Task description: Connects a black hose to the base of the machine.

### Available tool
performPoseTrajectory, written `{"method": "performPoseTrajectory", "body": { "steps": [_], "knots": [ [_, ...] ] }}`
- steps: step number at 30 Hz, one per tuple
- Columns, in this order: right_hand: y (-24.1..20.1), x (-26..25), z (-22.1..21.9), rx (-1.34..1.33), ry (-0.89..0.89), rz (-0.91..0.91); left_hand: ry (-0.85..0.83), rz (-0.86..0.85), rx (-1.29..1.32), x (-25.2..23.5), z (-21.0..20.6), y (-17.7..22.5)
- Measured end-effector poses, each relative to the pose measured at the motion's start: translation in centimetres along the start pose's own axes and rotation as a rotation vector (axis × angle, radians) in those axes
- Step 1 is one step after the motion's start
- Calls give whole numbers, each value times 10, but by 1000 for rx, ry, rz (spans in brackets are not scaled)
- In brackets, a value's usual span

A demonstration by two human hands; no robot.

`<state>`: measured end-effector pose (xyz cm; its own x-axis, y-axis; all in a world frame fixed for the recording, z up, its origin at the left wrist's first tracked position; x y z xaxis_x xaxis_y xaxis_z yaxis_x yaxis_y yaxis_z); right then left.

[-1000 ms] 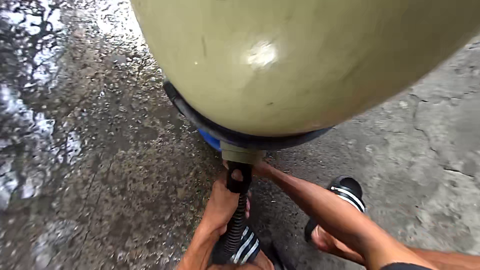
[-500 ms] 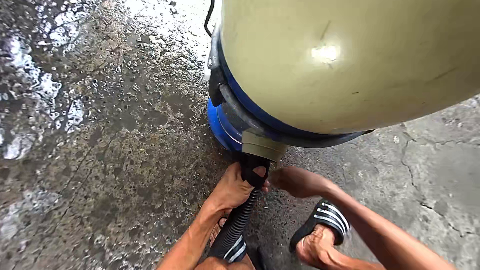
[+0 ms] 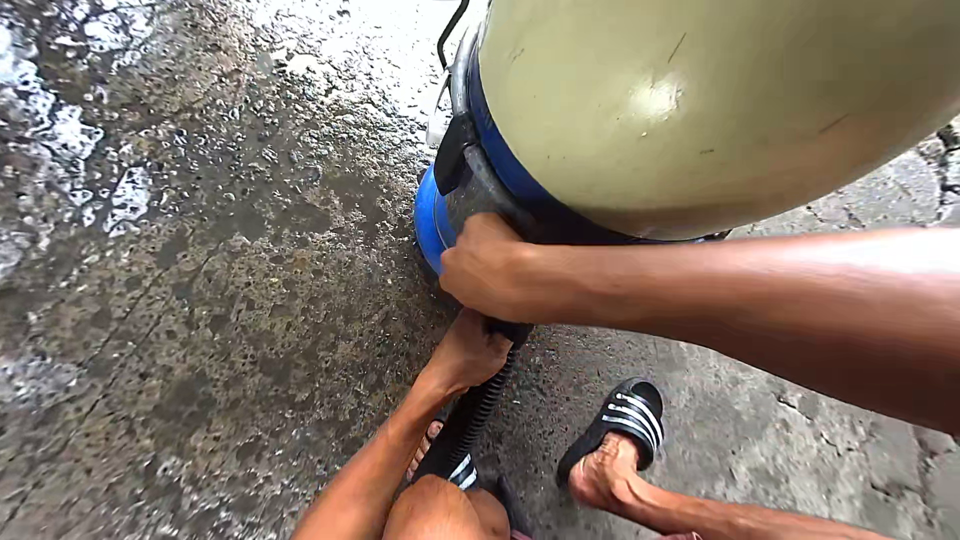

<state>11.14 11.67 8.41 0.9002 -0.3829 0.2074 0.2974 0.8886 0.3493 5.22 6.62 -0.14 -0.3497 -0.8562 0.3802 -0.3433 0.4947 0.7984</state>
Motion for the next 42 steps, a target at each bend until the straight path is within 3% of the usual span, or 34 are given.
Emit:
{"method": "performPoseTrajectory", "body": {
  "steps": [1,2,4,5,8,10,13,16,20,23,28,32,37,39,42],
  "knots": [
    [9,-4,33,14,-286,139,-9,-3,-17,-2,0,0],
    [15,-8,53,10,-391,250,-15,-13,-43,-4,1,1],
    [14,-12,54,-47,-390,321,-24,-49,-124,-5,4,-1],
    [9,-11,25,-178,-91,293,-21,-85,-151,-5,6,-2],
    [1,-21,26,-270,-651,205,71,-214,-211,-2,10,0],
    [8,5,21,-459,-691,91,115,-121,-269,-5,10,5],
    [13,55,-6,-774,-351,-278,61,-10,-188,-10,14,6],
    [2,88,-34,-966,-43,-523,-49,35,-258,-13,17,10],
    [-5,92,-50,-1107,130,-723,-142,61,-408,-15,23,22],
    [-13,88,-47,-1058,81,-684,-136,51,-400,-13,22,22],
    [-23,82,-39,-504,126,-444,-22,128,32,-8,15,11],
    [-23,90,-52,-511,223,-283,43,88,230,-3,10,-6],
    [-30,94,-48,-425,325,-184,104,-43,130,6,2,-20],
    [-32,96,-52,-535,457,-283,120,-67,78,8,-2,-17],
    [-47,115,-50,-690,644,-720,162,-7,70,9,-5,-10]
  ]
}}
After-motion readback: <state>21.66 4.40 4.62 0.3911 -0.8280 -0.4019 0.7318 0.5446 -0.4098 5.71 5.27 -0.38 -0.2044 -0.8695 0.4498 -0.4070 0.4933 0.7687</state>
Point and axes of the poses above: each hand's wrist, its own x-axis away from the middle knuckle, its own z-axis out of the back of the hand, y = z × x, the point moved 4 cm from there along -x, towards the middle knuckle, and after that the axes turned 14 degrees about x, right-handed, at the moved point
